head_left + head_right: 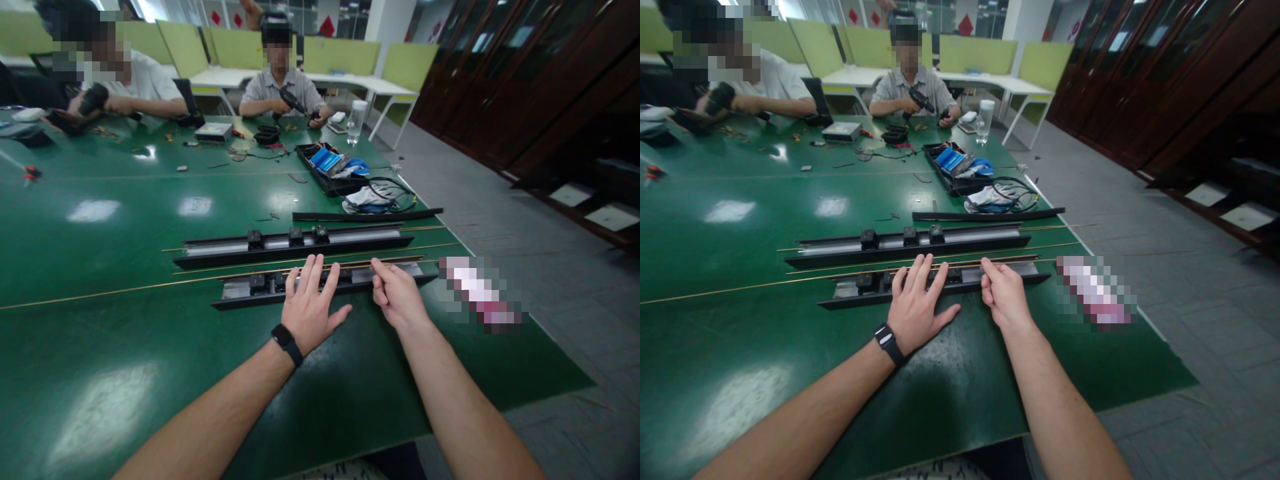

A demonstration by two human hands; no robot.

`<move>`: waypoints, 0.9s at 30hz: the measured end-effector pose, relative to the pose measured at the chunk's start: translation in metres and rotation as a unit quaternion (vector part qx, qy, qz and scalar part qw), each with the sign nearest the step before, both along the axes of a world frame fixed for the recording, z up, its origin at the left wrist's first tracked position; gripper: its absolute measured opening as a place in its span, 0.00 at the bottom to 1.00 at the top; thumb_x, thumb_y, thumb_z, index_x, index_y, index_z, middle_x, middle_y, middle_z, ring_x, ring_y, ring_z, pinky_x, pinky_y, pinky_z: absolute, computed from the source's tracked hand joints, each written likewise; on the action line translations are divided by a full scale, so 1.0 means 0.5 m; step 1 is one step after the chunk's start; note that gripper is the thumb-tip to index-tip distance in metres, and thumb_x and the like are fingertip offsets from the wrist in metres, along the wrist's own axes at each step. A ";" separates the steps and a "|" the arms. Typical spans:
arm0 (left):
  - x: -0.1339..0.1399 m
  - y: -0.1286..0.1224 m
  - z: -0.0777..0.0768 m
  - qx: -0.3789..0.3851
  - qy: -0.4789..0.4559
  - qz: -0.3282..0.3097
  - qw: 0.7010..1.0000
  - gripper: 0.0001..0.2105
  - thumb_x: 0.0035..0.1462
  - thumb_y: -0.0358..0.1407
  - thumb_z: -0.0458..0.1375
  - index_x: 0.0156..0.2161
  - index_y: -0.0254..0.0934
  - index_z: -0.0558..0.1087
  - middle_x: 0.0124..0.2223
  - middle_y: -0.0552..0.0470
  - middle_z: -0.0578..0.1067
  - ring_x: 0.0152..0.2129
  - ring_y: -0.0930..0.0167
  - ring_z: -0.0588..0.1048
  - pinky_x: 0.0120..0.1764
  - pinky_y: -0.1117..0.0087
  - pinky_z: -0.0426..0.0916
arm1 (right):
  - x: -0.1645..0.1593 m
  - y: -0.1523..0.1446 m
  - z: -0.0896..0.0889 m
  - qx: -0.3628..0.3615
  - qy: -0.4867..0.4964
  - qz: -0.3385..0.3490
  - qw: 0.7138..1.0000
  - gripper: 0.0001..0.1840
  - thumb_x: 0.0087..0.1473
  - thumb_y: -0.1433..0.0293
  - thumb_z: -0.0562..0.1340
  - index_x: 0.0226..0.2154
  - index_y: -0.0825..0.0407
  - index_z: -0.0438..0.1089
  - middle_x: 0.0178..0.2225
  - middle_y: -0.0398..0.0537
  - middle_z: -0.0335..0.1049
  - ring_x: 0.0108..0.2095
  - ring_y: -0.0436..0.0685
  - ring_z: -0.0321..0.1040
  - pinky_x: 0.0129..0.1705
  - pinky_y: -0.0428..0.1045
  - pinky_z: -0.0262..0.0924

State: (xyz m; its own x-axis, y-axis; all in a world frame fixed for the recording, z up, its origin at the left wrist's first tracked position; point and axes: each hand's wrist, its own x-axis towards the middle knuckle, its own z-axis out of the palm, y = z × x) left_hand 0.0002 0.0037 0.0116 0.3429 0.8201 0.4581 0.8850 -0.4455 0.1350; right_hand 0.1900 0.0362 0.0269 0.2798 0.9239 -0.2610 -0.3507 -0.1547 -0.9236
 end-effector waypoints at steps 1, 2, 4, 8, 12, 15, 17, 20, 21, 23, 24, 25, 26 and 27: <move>0.000 0.000 0.000 0.000 0.000 0.001 1.000 0.37 0.59 0.56 0.55 0.68 0.40 0.57 0.71 0.38 0.53 0.69 0.55 0.51 0.66 0.50 0.44 | 0.000 0.000 -0.001 -0.002 -0.003 -0.001 1.000 0.21 0.46 0.58 0.74 0.28 0.53 0.66 0.15 0.36 0.63 0.08 0.42 0.49 0.08 0.39 0.40; 0.000 0.000 0.000 0.000 0.000 0.001 1.000 0.37 0.59 0.56 0.54 0.68 0.40 0.57 0.71 0.38 0.53 0.69 0.55 0.51 0.66 0.50 0.44 | 0.000 0.000 -0.001 -0.002 -0.005 0.000 1.000 0.21 0.46 0.57 0.74 0.28 0.53 0.66 0.15 0.36 0.63 0.08 0.42 0.48 0.08 0.39 0.40; 0.000 0.000 0.000 -0.001 0.001 0.001 1.000 0.37 0.59 0.56 0.54 0.68 0.40 0.57 0.72 0.39 0.52 0.69 0.56 0.50 0.66 0.50 0.44 | 0.000 0.001 -0.002 0.001 -0.008 0.001 1.000 0.21 0.47 0.57 0.73 0.28 0.53 0.66 0.15 0.37 0.63 0.08 0.42 0.49 0.08 0.39 0.40; -0.001 -0.001 0.000 0.002 -0.001 0.000 1.000 0.37 0.59 0.56 0.54 0.68 0.40 0.57 0.71 0.38 0.53 0.69 0.55 0.51 0.65 0.50 0.44 | 0.003 0.000 -0.002 0.013 -0.002 0.008 1.000 0.18 0.47 0.60 0.73 0.30 0.54 0.68 0.16 0.39 0.66 0.07 0.42 0.49 0.08 0.40 0.39; -0.001 -0.001 0.000 0.004 -0.003 -0.001 1.000 0.37 0.59 0.56 0.54 0.68 0.40 0.57 0.71 0.38 0.53 0.69 0.55 0.52 0.65 0.50 0.44 | 0.004 -0.001 0.001 0.014 0.012 0.011 1.000 0.17 0.44 0.63 0.74 0.30 0.54 0.68 0.16 0.38 0.66 0.07 0.42 0.49 0.08 0.40 0.40; -0.001 0.000 -0.001 0.003 -0.003 -0.002 1.000 0.38 0.59 0.56 0.55 0.68 0.39 0.57 0.71 0.38 0.53 0.69 0.54 0.52 0.65 0.50 0.44 | 0.002 -0.001 0.001 0.011 0.014 0.007 1.000 0.18 0.43 0.63 0.75 0.27 0.53 0.66 0.15 0.37 0.64 0.08 0.42 0.49 0.08 0.40 0.40; -0.001 0.000 0.000 0.001 -0.002 -0.003 1.000 0.38 0.59 0.56 0.55 0.69 0.40 0.57 0.71 0.38 0.53 0.69 0.54 0.51 0.65 0.50 0.45 | 0.001 0.000 0.001 0.008 0.011 0.003 1.000 0.20 0.44 0.61 0.75 0.27 0.53 0.66 0.15 0.37 0.64 0.08 0.42 0.49 0.08 0.39 0.40; -0.001 0.000 0.002 -0.002 -0.001 -0.002 1.000 0.38 0.59 0.56 0.55 0.69 0.40 0.57 0.71 0.38 0.53 0.69 0.54 0.51 0.65 0.49 0.45 | -0.001 0.001 0.000 0.002 0.004 -0.006 1.000 0.21 0.44 0.59 0.75 0.27 0.53 0.66 0.15 0.36 0.63 0.08 0.41 0.48 0.08 0.39 0.40; -0.001 0.000 0.002 -0.003 0.000 -0.003 1.000 0.38 0.59 0.56 0.55 0.69 0.40 0.57 0.71 0.38 0.52 0.69 0.54 0.51 0.65 0.49 0.44 | -0.001 0.001 0.000 0.001 0.001 -0.006 1.000 0.21 0.44 0.59 0.75 0.27 0.53 0.66 0.15 0.36 0.63 0.08 0.41 0.48 0.08 0.39 0.40; -0.001 0.000 0.003 -0.005 0.000 -0.004 1.000 0.38 0.59 0.56 0.55 0.69 0.40 0.57 0.72 0.38 0.52 0.69 0.54 0.51 0.65 0.49 0.44 | -0.001 0.000 0.001 0.003 -0.003 -0.003 1.000 0.20 0.45 0.59 0.75 0.28 0.52 0.66 0.15 0.37 0.64 0.08 0.42 0.49 0.08 0.39 0.40; -0.001 0.000 0.003 -0.005 0.000 -0.004 1.000 0.38 0.59 0.56 0.55 0.69 0.40 0.56 0.72 0.38 0.52 0.69 0.54 0.51 0.65 0.49 0.44 | -0.001 0.000 0.002 0.006 -0.003 0.000 1.000 0.20 0.45 0.59 0.74 0.28 0.52 0.66 0.15 0.38 0.65 0.08 0.42 0.49 0.08 0.39 0.40; -0.001 0.000 0.003 -0.006 0.000 -0.003 1.000 0.38 0.59 0.56 0.55 0.69 0.40 0.56 0.72 0.38 0.52 0.69 0.55 0.51 0.65 0.49 0.44 | 0.000 -0.001 0.002 0.009 -0.002 0.003 1.000 0.20 0.45 0.59 0.74 0.28 0.52 0.66 0.15 0.38 0.66 0.08 0.42 0.49 0.08 0.40 0.40; -0.001 -0.001 0.004 -0.006 -0.001 -0.003 1.000 0.37 0.59 0.56 0.55 0.69 0.40 0.56 0.72 0.38 0.52 0.69 0.55 0.51 0.65 0.50 0.44 | 0.001 -0.001 0.003 0.012 0.001 0.007 1.000 0.19 0.45 0.60 0.74 0.28 0.52 0.66 0.16 0.39 0.67 0.08 0.42 0.50 0.08 0.40 0.40; -0.001 -0.001 0.004 -0.006 -0.001 -0.003 1.000 0.37 0.59 0.56 0.55 0.69 0.40 0.56 0.72 0.38 0.52 0.69 0.55 0.51 0.65 0.50 0.44 | 0.002 -0.001 0.003 0.013 0.004 0.010 1.000 0.19 0.45 0.61 0.74 0.28 0.52 0.66 0.16 0.39 0.67 0.08 0.43 0.50 0.08 0.40 0.40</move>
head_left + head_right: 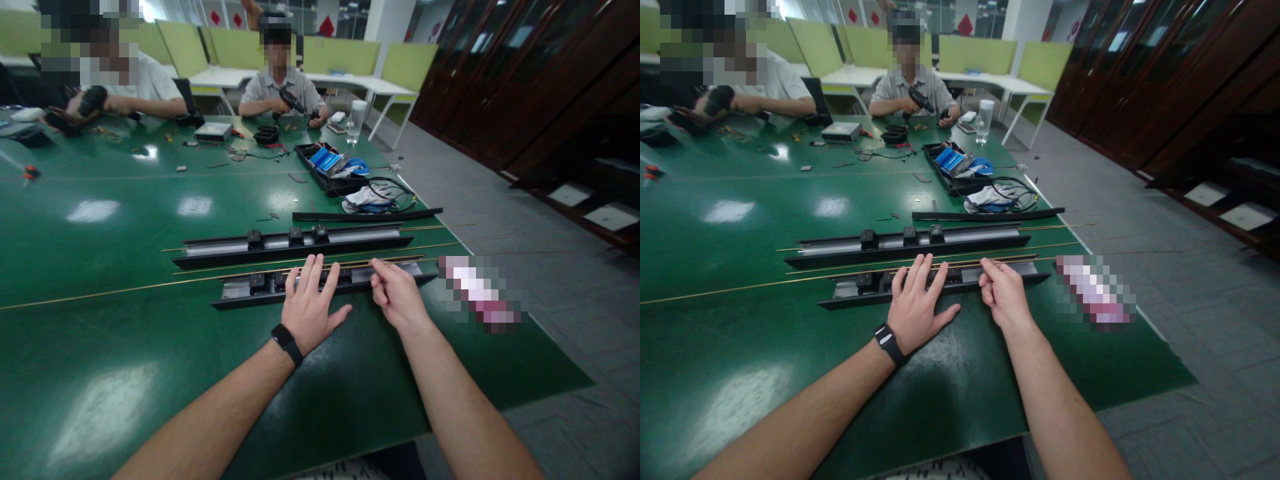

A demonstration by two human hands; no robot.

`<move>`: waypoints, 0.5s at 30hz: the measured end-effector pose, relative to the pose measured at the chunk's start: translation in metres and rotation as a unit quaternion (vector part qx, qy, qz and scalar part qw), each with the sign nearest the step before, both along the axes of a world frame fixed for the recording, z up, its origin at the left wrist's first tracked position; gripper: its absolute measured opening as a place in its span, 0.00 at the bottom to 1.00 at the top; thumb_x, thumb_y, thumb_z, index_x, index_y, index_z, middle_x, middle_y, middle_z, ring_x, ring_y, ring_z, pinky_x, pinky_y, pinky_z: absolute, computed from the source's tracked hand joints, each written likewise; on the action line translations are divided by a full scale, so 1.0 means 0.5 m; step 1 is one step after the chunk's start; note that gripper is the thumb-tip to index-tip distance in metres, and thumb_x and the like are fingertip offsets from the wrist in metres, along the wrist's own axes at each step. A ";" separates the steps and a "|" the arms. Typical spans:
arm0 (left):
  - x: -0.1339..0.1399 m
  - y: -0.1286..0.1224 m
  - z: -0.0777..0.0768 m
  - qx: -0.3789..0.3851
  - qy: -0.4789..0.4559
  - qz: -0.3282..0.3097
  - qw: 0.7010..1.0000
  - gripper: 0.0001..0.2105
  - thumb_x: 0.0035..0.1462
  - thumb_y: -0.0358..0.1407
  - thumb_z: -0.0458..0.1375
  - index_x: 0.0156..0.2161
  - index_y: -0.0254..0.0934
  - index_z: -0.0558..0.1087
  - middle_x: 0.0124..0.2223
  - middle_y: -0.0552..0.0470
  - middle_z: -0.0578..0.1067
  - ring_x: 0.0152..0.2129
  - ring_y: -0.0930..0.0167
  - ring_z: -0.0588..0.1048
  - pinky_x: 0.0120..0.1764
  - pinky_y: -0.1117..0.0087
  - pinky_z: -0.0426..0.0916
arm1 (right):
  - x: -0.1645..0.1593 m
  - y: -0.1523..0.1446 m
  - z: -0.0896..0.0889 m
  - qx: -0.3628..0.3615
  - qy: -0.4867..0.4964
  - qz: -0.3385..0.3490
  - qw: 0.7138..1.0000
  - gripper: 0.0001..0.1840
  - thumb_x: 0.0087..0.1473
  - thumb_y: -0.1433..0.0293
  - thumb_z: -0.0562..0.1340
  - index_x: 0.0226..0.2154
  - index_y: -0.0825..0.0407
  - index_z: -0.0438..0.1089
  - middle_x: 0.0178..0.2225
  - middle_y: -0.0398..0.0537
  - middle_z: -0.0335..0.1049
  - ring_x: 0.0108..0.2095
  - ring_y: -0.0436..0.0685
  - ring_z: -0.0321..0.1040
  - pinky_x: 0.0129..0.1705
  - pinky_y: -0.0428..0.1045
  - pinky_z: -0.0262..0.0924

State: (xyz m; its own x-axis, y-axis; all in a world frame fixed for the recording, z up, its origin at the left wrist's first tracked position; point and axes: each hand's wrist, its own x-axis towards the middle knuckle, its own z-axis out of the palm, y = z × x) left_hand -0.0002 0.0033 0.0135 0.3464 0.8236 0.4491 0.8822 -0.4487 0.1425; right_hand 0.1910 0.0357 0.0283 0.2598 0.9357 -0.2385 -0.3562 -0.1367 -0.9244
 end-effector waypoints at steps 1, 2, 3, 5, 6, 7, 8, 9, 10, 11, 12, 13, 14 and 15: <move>0.000 0.000 0.000 0.001 0.000 0.000 1.000 0.37 0.59 0.55 0.55 0.69 0.40 0.57 0.72 0.38 0.52 0.69 0.55 0.51 0.65 0.50 0.44 | 0.001 0.000 0.000 0.001 0.005 0.002 1.000 0.19 0.44 0.62 0.74 0.28 0.52 0.66 0.16 0.39 0.67 0.08 0.43 0.50 0.08 0.40 0.40; 0.000 0.000 0.001 0.002 -0.001 0.000 1.000 0.37 0.59 0.55 0.55 0.69 0.40 0.57 0.71 0.38 0.53 0.69 0.54 0.52 0.65 0.50 0.44 | 0.002 0.000 0.000 0.000 0.009 0.004 1.000 0.18 0.44 0.63 0.74 0.28 0.52 0.65 0.16 0.39 0.67 0.08 0.43 0.50 0.08 0.41 0.40; 0.000 0.000 0.001 0.003 -0.001 0.001 1.000 0.37 0.59 0.55 0.55 0.68 0.40 0.57 0.71 0.38 0.53 0.68 0.54 0.52 0.65 0.50 0.44 | 0.003 0.000 -0.001 -0.001 0.012 0.005 1.000 0.18 0.44 0.63 0.74 0.27 0.52 0.65 0.16 0.39 0.67 0.08 0.43 0.50 0.08 0.41 0.40; 0.000 0.000 0.001 0.005 0.000 0.000 1.000 0.37 0.59 0.55 0.55 0.68 0.40 0.58 0.71 0.38 0.53 0.68 0.54 0.52 0.65 0.49 0.45 | 0.003 0.001 -0.002 -0.004 0.015 0.004 1.000 0.18 0.44 0.64 0.74 0.28 0.52 0.65 0.16 0.38 0.65 0.08 0.43 0.50 0.08 0.40 0.41; 0.000 0.000 0.001 0.005 0.001 0.000 1.000 0.37 0.59 0.56 0.55 0.68 0.40 0.58 0.71 0.38 0.53 0.68 0.54 0.52 0.65 0.49 0.45 | 0.003 0.001 -0.002 -0.004 0.014 0.002 1.000 0.18 0.45 0.64 0.74 0.28 0.52 0.65 0.16 0.38 0.65 0.08 0.43 0.50 0.08 0.40 0.41; 0.000 0.000 0.001 0.005 0.001 0.001 1.000 0.37 0.59 0.56 0.55 0.68 0.40 0.58 0.71 0.38 0.53 0.68 0.54 0.52 0.65 0.49 0.45 | 0.002 0.001 -0.002 -0.005 0.012 0.000 1.000 0.18 0.45 0.63 0.74 0.28 0.52 0.65 0.16 0.37 0.64 0.08 0.42 0.50 0.08 0.40 0.42; 0.000 0.000 0.000 0.004 0.002 0.001 1.000 0.37 0.59 0.56 0.55 0.68 0.40 0.57 0.71 0.38 0.53 0.68 0.54 0.52 0.65 0.49 0.45 | 0.001 0.000 -0.001 -0.006 0.009 -0.003 1.000 0.19 0.45 0.62 0.74 0.27 0.51 0.64 0.15 0.37 0.64 0.08 0.42 0.49 0.08 0.40 0.42; 0.000 0.000 0.000 0.004 0.002 0.002 1.000 0.37 0.59 0.56 0.55 0.68 0.40 0.57 0.71 0.38 0.53 0.69 0.55 0.52 0.65 0.50 0.45 | -0.001 0.000 -0.001 -0.007 0.005 -0.007 1.000 0.20 0.45 0.61 0.74 0.27 0.51 0.64 0.15 0.36 0.64 0.08 0.42 0.49 0.08 0.39 0.42; 0.000 0.000 -0.001 0.004 0.002 0.003 1.000 0.37 0.59 0.56 0.55 0.69 0.40 0.57 0.71 0.38 0.53 0.69 0.55 0.52 0.65 0.50 0.45 | -0.002 0.000 0.000 -0.007 0.002 -0.009 1.000 0.21 0.45 0.60 0.75 0.27 0.51 0.64 0.15 0.36 0.63 0.08 0.42 0.49 0.08 0.39 0.42; 0.000 0.000 -0.001 0.005 0.002 0.003 1.000 0.37 0.59 0.56 0.55 0.69 0.40 0.57 0.71 0.38 0.53 0.69 0.55 0.52 0.65 0.50 0.45 | -0.003 -0.001 0.000 -0.009 -0.001 -0.012 1.000 0.22 0.45 0.59 0.75 0.27 0.51 0.63 0.15 0.36 0.63 0.08 0.42 0.49 0.08 0.39 0.41; 0.000 0.000 -0.002 0.004 0.002 0.002 1.000 0.38 0.59 0.56 0.55 0.69 0.40 0.57 0.71 0.38 0.53 0.69 0.55 0.51 0.65 0.50 0.44 | -0.004 -0.001 0.001 -0.010 -0.003 -0.013 1.000 0.22 0.45 0.58 0.75 0.26 0.51 0.64 0.15 0.36 0.63 0.08 0.41 0.49 0.08 0.39 0.41; 0.000 0.000 -0.002 0.004 0.002 0.001 1.000 0.38 0.59 0.56 0.55 0.69 0.40 0.56 0.71 0.38 0.53 0.69 0.55 0.51 0.65 0.49 0.44 | -0.005 -0.001 0.001 -0.012 -0.005 -0.012 1.000 0.22 0.45 0.57 0.75 0.27 0.52 0.64 0.15 0.36 0.63 0.08 0.41 0.49 0.08 0.39 0.41; 0.000 0.000 -0.002 0.003 0.001 0.001 1.000 0.38 0.59 0.56 0.55 0.69 0.40 0.56 0.72 0.38 0.52 0.69 0.55 0.51 0.65 0.49 0.44 | -0.005 0.000 0.001 -0.012 -0.006 -0.012 1.000 0.22 0.45 0.57 0.74 0.27 0.52 0.64 0.15 0.36 0.62 0.08 0.41 0.49 0.08 0.39 0.41; 0.000 0.000 -0.002 0.002 0.001 0.000 1.000 0.38 0.59 0.56 0.55 0.69 0.40 0.56 0.72 0.38 0.52 0.69 0.55 0.51 0.65 0.49 0.44 | -0.004 0.000 0.000 -0.012 -0.007 -0.011 1.000 0.22 0.45 0.57 0.74 0.28 0.52 0.65 0.15 0.36 0.63 0.08 0.42 0.49 0.08 0.39 0.41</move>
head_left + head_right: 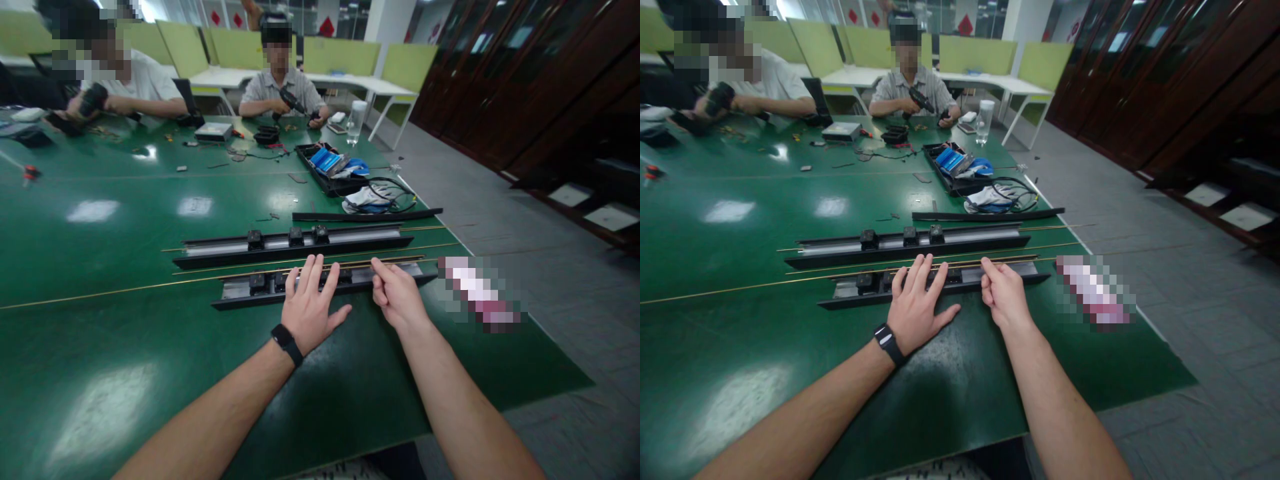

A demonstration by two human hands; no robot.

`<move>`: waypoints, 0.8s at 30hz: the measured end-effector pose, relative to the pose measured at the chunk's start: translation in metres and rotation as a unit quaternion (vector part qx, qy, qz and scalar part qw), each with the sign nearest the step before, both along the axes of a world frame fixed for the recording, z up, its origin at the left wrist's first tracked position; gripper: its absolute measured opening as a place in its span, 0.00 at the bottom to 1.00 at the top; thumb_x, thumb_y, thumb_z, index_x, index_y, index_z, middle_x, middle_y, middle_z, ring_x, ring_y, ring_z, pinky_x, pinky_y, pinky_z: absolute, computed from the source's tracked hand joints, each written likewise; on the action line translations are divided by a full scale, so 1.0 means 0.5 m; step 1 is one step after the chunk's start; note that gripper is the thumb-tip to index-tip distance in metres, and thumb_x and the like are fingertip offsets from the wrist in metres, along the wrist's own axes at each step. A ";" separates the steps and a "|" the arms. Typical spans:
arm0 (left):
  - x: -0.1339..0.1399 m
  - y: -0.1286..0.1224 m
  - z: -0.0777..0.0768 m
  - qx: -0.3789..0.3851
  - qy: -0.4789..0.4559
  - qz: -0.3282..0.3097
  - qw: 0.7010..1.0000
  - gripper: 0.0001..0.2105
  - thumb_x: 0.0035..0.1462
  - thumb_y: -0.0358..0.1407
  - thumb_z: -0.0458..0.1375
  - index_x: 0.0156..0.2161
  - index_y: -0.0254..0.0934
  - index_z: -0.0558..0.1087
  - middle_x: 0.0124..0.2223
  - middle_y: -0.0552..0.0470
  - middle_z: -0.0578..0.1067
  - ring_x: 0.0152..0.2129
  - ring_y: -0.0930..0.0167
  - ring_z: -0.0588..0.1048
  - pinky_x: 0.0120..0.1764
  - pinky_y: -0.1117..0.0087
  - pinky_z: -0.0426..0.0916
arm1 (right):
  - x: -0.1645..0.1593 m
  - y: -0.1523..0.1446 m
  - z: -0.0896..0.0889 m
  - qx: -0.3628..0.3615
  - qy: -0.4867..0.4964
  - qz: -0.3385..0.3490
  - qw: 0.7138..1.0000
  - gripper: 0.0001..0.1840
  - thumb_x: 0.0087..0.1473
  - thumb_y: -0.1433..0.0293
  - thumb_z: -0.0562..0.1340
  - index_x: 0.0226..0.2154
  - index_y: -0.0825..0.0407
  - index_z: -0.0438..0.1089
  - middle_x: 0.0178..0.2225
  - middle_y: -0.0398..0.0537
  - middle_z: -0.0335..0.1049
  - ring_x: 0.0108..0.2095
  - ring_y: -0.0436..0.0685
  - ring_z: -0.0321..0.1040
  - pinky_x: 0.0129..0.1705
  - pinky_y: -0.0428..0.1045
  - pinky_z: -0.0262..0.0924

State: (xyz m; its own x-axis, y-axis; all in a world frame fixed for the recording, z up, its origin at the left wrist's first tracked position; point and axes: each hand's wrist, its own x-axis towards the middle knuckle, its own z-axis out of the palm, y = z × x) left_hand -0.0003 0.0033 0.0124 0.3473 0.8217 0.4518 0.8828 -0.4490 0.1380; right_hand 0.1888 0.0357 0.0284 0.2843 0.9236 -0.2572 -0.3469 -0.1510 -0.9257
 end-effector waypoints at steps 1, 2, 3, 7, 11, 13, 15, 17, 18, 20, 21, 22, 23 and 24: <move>0.000 0.000 0.000 -0.001 0.000 0.000 1.000 0.38 0.59 0.56 0.55 0.69 0.40 0.56 0.72 0.38 0.52 0.69 0.55 0.51 0.65 0.49 0.44 | 0.001 0.000 0.000 0.002 -0.001 0.000 1.000 0.21 0.45 0.57 0.74 0.28 0.52 0.65 0.15 0.36 0.63 0.08 0.42 0.49 0.08 0.39 0.41; 0.000 0.000 0.001 0.000 0.000 0.000 1.000 0.37 0.59 0.56 0.54 0.69 0.40 0.56 0.72 0.38 0.52 0.69 0.55 0.51 0.65 0.49 0.44 | 0.002 0.001 -0.001 0.005 -0.001 0.001 1.000 0.21 0.46 0.57 0.74 0.28 0.52 0.66 0.15 0.37 0.64 0.08 0.42 0.49 0.08 0.39 0.41; 0.000 0.000 0.001 0.001 0.000 0.001 1.000 0.37 0.59 0.56 0.54 0.69 0.40 0.57 0.72 0.38 0.52 0.69 0.55 0.51 0.65 0.49 0.44 | 0.003 0.001 -0.001 0.008 0.001 0.004 1.000 0.20 0.46 0.58 0.74 0.29 0.52 0.66 0.15 0.37 0.65 0.08 0.42 0.49 0.08 0.39 0.41; 0.000 -0.001 0.002 0.002 -0.001 0.001 1.000 0.37 0.59 0.55 0.55 0.68 0.40 0.57 0.71 0.38 0.53 0.69 0.55 0.52 0.65 0.50 0.45 | 0.006 0.000 -0.002 0.014 0.009 0.015 1.000 0.18 0.45 0.62 0.74 0.28 0.53 0.66 0.16 0.39 0.66 0.08 0.42 0.50 0.08 0.40 0.41; -0.001 -0.001 0.000 -0.001 -0.001 0.001 1.000 0.37 0.60 0.55 0.54 0.69 0.40 0.57 0.71 0.38 0.52 0.69 0.55 0.51 0.65 0.49 0.44 | 0.005 -0.002 0.000 0.009 0.014 0.010 1.000 0.19 0.44 0.62 0.75 0.28 0.52 0.66 0.16 0.37 0.65 0.08 0.42 0.50 0.08 0.39 0.42; -0.001 0.000 0.000 -0.001 -0.002 0.000 1.000 0.37 0.60 0.56 0.54 0.69 0.40 0.57 0.71 0.38 0.52 0.69 0.55 0.51 0.65 0.49 0.44 | 0.002 -0.002 0.001 0.003 0.010 0.007 1.000 0.21 0.44 0.60 0.75 0.27 0.52 0.64 0.15 0.36 0.64 0.08 0.42 0.49 0.08 0.39 0.41; 0.000 0.000 0.000 0.000 -0.001 0.000 1.000 0.37 0.60 0.56 0.54 0.69 0.40 0.57 0.71 0.38 0.52 0.69 0.55 0.51 0.65 0.49 0.44 | 0.000 -0.001 0.002 -0.002 0.004 0.001 1.000 0.22 0.44 0.58 0.75 0.27 0.51 0.64 0.15 0.36 0.63 0.08 0.41 0.49 0.08 0.39 0.41; 0.000 0.000 0.002 0.001 -0.001 0.000 1.000 0.37 0.60 0.56 0.54 0.69 0.40 0.57 0.71 0.38 0.52 0.69 0.55 0.51 0.65 0.49 0.45 | -0.001 -0.001 0.001 -0.005 -0.001 -0.002 1.000 0.22 0.45 0.57 0.75 0.27 0.51 0.64 0.15 0.36 0.63 0.08 0.42 0.49 0.08 0.39 0.41; 0.000 0.000 0.003 0.001 0.000 0.001 1.000 0.37 0.60 0.56 0.54 0.68 0.40 0.57 0.71 0.38 0.52 0.69 0.55 0.51 0.65 0.49 0.45 | -0.001 -0.001 0.001 -0.003 -0.003 -0.001 1.000 0.22 0.45 0.57 0.74 0.27 0.51 0.64 0.15 0.36 0.63 0.08 0.42 0.49 0.08 0.39 0.41; 0.001 0.000 0.004 0.001 0.001 0.000 1.000 0.37 0.60 0.56 0.54 0.68 0.40 0.57 0.71 0.38 0.53 0.69 0.55 0.51 0.65 0.50 0.45 | 0.000 0.000 0.000 0.002 -0.006 0.002 1.000 0.21 0.46 0.57 0.74 0.28 0.52 0.65 0.15 0.37 0.64 0.08 0.42 0.49 0.08 0.39 0.40; 0.001 0.000 0.005 0.001 0.001 0.001 1.000 0.37 0.60 0.55 0.54 0.68 0.40 0.58 0.71 0.38 0.53 0.69 0.55 0.52 0.65 0.50 0.45 | 0.001 0.000 -0.001 0.005 -0.007 0.005 1.000 0.21 0.46 0.57 0.74 0.29 0.52 0.66 0.15 0.38 0.65 0.08 0.42 0.49 0.08 0.40 0.40; 0.000 -0.001 0.004 0.000 0.001 0.001 1.000 0.37 0.60 0.55 0.54 0.68 0.40 0.57 0.71 0.38 0.53 0.69 0.55 0.52 0.65 0.50 0.45 | 0.002 0.000 -0.001 0.007 -0.006 0.007 1.000 0.20 0.46 0.58 0.73 0.29 0.53 0.67 0.16 0.38 0.66 0.08 0.42 0.50 0.08 0.40 0.40; 0.000 -0.001 0.004 -0.001 0.001 0.002 1.000 0.37 0.60 0.55 0.54 0.68 0.40 0.57 0.71 0.38 0.53 0.69 0.55 0.51 0.65 0.49 0.45 | 0.003 0.000 -0.001 0.010 -0.003 0.010 1.000 0.19 0.46 0.59 0.73 0.29 0.53 0.67 0.16 0.38 0.66 0.08 0.42 0.50 0.08 0.40 0.40; 0.000 -0.001 0.003 -0.001 0.000 0.002 1.000 0.37 0.60 0.55 0.54 0.69 0.40 0.57 0.71 0.38 0.53 0.69 0.55 0.51 0.65 0.49 0.45 | 0.004 0.000 0.000 0.010 -0.001 0.013 1.000 0.19 0.46 0.60 0.73 0.28 0.53 0.66 0.16 0.39 0.67 0.08 0.42 0.50 0.08 0.40 0.40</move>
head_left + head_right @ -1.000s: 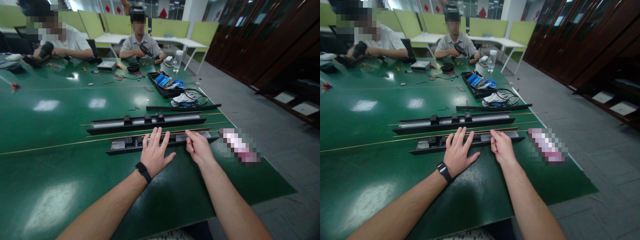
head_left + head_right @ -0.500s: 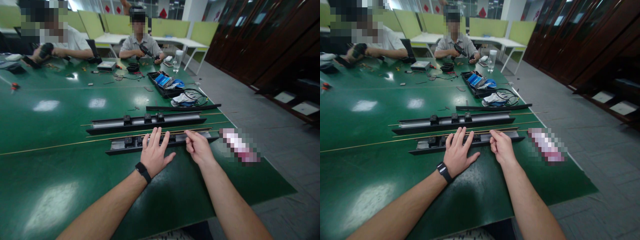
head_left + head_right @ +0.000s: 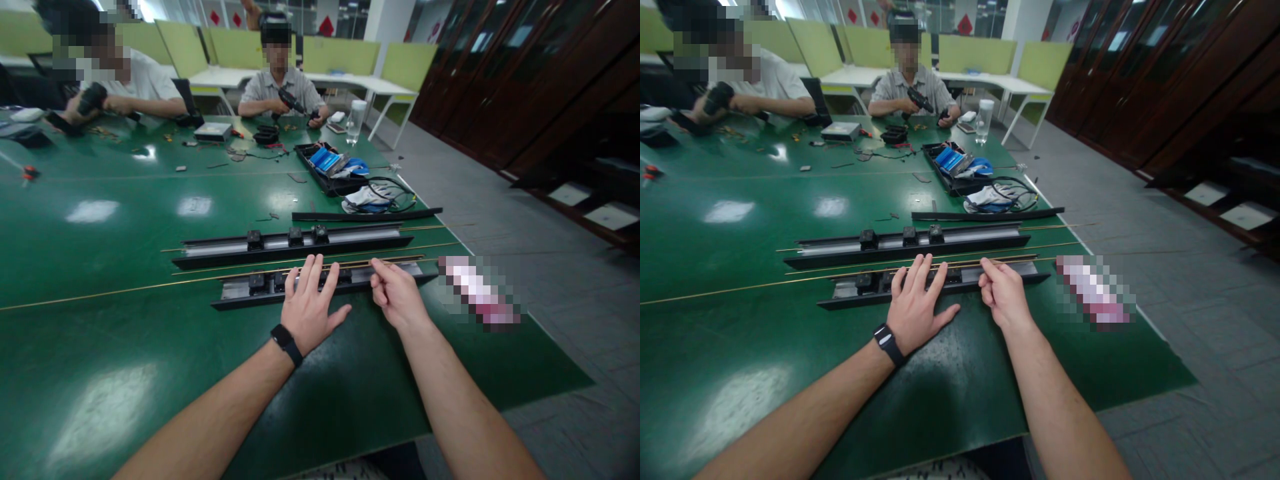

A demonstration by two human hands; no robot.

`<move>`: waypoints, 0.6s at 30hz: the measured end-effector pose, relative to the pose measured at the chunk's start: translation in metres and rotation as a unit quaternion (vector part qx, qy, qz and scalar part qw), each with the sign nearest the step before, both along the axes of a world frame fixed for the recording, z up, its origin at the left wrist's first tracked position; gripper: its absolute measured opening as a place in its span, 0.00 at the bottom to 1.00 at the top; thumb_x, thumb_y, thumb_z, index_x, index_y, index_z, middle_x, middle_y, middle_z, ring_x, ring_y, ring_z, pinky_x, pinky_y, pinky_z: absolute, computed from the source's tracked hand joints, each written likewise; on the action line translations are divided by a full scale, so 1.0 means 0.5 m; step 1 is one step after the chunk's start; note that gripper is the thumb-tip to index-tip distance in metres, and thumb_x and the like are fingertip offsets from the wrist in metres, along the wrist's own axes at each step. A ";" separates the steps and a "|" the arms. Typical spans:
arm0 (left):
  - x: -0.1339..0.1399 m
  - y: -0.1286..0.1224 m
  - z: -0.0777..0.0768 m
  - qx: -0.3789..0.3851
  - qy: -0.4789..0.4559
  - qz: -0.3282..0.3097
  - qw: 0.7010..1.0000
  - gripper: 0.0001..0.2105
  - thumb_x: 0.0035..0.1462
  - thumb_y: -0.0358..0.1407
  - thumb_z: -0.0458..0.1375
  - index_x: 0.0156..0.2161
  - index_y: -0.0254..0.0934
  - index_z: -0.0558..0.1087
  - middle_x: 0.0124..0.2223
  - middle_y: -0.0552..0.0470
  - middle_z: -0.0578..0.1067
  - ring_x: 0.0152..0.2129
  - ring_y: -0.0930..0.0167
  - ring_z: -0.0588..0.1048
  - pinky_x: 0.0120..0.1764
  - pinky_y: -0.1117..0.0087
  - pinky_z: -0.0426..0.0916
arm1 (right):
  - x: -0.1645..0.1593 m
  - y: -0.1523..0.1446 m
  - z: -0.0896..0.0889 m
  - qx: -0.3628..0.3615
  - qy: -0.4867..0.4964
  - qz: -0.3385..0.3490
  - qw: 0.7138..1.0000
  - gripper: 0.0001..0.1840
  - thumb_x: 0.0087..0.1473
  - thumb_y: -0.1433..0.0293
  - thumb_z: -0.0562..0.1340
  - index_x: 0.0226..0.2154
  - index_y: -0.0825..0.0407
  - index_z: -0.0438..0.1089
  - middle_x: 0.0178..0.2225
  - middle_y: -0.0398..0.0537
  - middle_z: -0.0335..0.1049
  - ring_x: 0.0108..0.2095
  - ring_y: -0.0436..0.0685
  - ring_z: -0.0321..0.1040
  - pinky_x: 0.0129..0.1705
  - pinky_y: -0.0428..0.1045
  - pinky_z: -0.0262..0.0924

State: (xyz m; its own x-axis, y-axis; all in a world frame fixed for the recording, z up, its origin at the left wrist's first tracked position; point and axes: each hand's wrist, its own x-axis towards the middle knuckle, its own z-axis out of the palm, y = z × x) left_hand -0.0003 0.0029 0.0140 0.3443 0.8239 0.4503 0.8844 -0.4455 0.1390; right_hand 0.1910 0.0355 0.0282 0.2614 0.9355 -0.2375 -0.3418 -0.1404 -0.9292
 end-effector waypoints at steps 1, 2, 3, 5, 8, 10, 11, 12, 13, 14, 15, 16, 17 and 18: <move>0.000 0.000 -0.001 0.000 -0.001 0.000 1.000 0.37 0.59 0.55 0.55 0.69 0.40 0.57 0.71 0.38 0.53 0.69 0.55 0.51 0.65 0.49 0.45 | 0.001 0.000 0.000 0.000 0.003 0.002 1.000 0.18 0.46 0.61 0.73 0.28 0.53 0.66 0.16 0.39 0.67 0.08 0.42 0.51 0.08 0.40 0.40; 0.000 0.000 -0.002 0.001 -0.002 -0.001 1.000 0.37 0.59 0.55 0.55 0.69 0.40 0.57 0.71 0.38 0.53 0.69 0.55 0.52 0.65 0.49 0.45 | 0.001 0.000 0.001 0.000 0.005 0.002 1.000 0.18 0.45 0.62 0.74 0.27 0.53 0.66 0.16 0.39 0.67 0.08 0.42 0.50 0.08 0.40 0.40; 0.000 0.000 -0.002 0.002 -0.003 -0.001 1.000 0.38 0.59 0.55 0.56 0.69 0.40 0.57 0.71 0.38 0.53 0.68 0.54 0.52 0.65 0.49 0.45 | 0.001 -0.001 0.001 -0.001 0.007 0.002 1.000 0.18 0.45 0.62 0.74 0.27 0.53 0.65 0.16 0.39 0.66 0.08 0.42 0.50 0.08 0.40 0.40; 0.000 0.000 -0.003 0.004 -0.004 -0.002 1.000 0.38 0.58 0.55 0.56 0.68 0.40 0.57 0.71 0.38 0.53 0.68 0.54 0.52 0.65 0.49 0.45 | 0.000 -0.001 0.002 -0.002 0.010 0.000 1.000 0.19 0.44 0.62 0.74 0.27 0.52 0.65 0.16 0.38 0.65 0.08 0.42 0.50 0.08 0.40 0.41; 0.000 0.000 -0.002 0.003 -0.002 -0.001 1.000 0.38 0.59 0.56 0.56 0.69 0.40 0.57 0.71 0.38 0.53 0.68 0.54 0.52 0.65 0.50 0.45 | -0.003 -0.001 0.002 -0.006 0.011 -0.006 1.000 0.20 0.44 0.61 0.75 0.27 0.52 0.64 0.15 0.36 0.64 0.08 0.42 0.49 0.08 0.39 0.41; 0.000 0.000 -0.001 0.001 0.001 -0.001 1.000 0.37 0.59 0.56 0.55 0.69 0.40 0.57 0.71 0.38 0.53 0.69 0.55 0.52 0.65 0.49 0.45 | -0.005 -0.001 0.001 -0.011 0.007 -0.011 1.000 0.21 0.44 0.60 0.75 0.27 0.52 0.64 0.15 0.36 0.63 0.08 0.42 0.49 0.08 0.39 0.40; -0.001 0.000 -0.001 0.000 0.002 -0.001 1.000 0.37 0.59 0.56 0.55 0.69 0.40 0.57 0.71 0.38 0.53 0.69 0.55 0.51 0.65 0.49 0.45 | -0.005 0.000 0.000 -0.013 0.005 -0.013 1.000 0.21 0.44 0.59 0.75 0.27 0.52 0.64 0.14 0.36 0.62 0.08 0.41 0.48 0.08 0.39 0.40; -0.001 0.000 -0.001 -0.001 0.002 -0.001 1.000 0.37 0.59 0.56 0.55 0.69 0.40 0.57 0.71 0.38 0.53 0.69 0.55 0.51 0.65 0.49 0.45 | -0.005 0.000 -0.001 -0.014 0.002 -0.013 1.000 0.21 0.45 0.59 0.75 0.27 0.52 0.64 0.14 0.36 0.62 0.08 0.41 0.48 0.08 0.39 0.40; -0.001 0.001 0.000 -0.002 0.003 -0.002 1.000 0.37 0.59 0.56 0.55 0.69 0.40 0.57 0.71 0.38 0.53 0.69 0.55 0.51 0.65 0.49 0.45 | -0.004 0.001 -0.001 -0.014 0.000 -0.012 1.000 0.21 0.45 0.58 0.75 0.27 0.52 0.64 0.14 0.36 0.63 0.08 0.42 0.48 0.08 0.39 0.40; -0.001 0.001 0.000 -0.003 0.003 -0.002 1.000 0.37 0.59 0.56 0.55 0.69 0.40 0.57 0.71 0.38 0.52 0.69 0.55 0.50 0.65 0.49 0.45 | -0.003 0.001 -0.002 -0.013 -0.001 -0.011 1.000 0.21 0.45 0.58 0.74 0.27 0.52 0.65 0.15 0.37 0.63 0.08 0.42 0.49 0.08 0.39 0.40; -0.001 0.001 0.000 -0.002 0.003 -0.003 1.000 0.37 0.59 0.55 0.55 0.69 0.40 0.57 0.71 0.38 0.52 0.69 0.55 0.51 0.65 0.49 0.44 | -0.003 0.001 -0.002 -0.011 -0.002 -0.008 1.000 0.21 0.45 0.58 0.74 0.27 0.52 0.65 0.15 0.37 0.64 0.08 0.42 0.49 0.08 0.39 0.40; -0.001 0.001 -0.001 -0.001 0.002 -0.003 1.000 0.37 0.60 0.55 0.54 0.69 0.40 0.57 0.71 0.38 0.52 0.69 0.55 0.51 0.65 0.49 0.44 | -0.002 0.001 -0.002 -0.008 -0.002 -0.006 1.000 0.20 0.45 0.58 0.74 0.27 0.52 0.65 0.15 0.38 0.65 0.08 0.42 0.49 0.08 0.40 0.40; -0.001 0.001 -0.001 -0.001 0.001 -0.003 1.000 0.37 0.60 0.55 0.54 0.69 0.40 0.57 0.71 0.38 0.52 0.69 0.55 0.51 0.65 0.49 0.44 | -0.001 0.000 -0.001 -0.006 -0.001 -0.005 1.000 0.20 0.45 0.59 0.74 0.28 0.52 0.66 0.16 0.39 0.66 0.08 0.42 0.49 0.08 0.40 0.40; -0.001 0.000 -0.002 0.000 0.001 -0.002 1.000 0.37 0.60 0.55 0.54 0.69 0.40 0.57 0.72 0.38 0.52 0.69 0.55 0.51 0.65 0.49 0.44 | -0.001 0.000 0.000 -0.004 0.001 -0.003 1.000 0.19 0.45 0.59 0.74 0.29 0.52 0.66 0.16 0.39 0.67 0.08 0.43 0.50 0.08 0.40 0.40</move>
State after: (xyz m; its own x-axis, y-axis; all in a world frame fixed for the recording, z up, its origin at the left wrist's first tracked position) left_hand -0.0006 0.0031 0.0132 0.3484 0.8227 0.4492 0.8826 -0.4493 0.1384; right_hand 0.1907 0.0356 0.0280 0.2667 0.9320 -0.2455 -0.3450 -0.1455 -0.9273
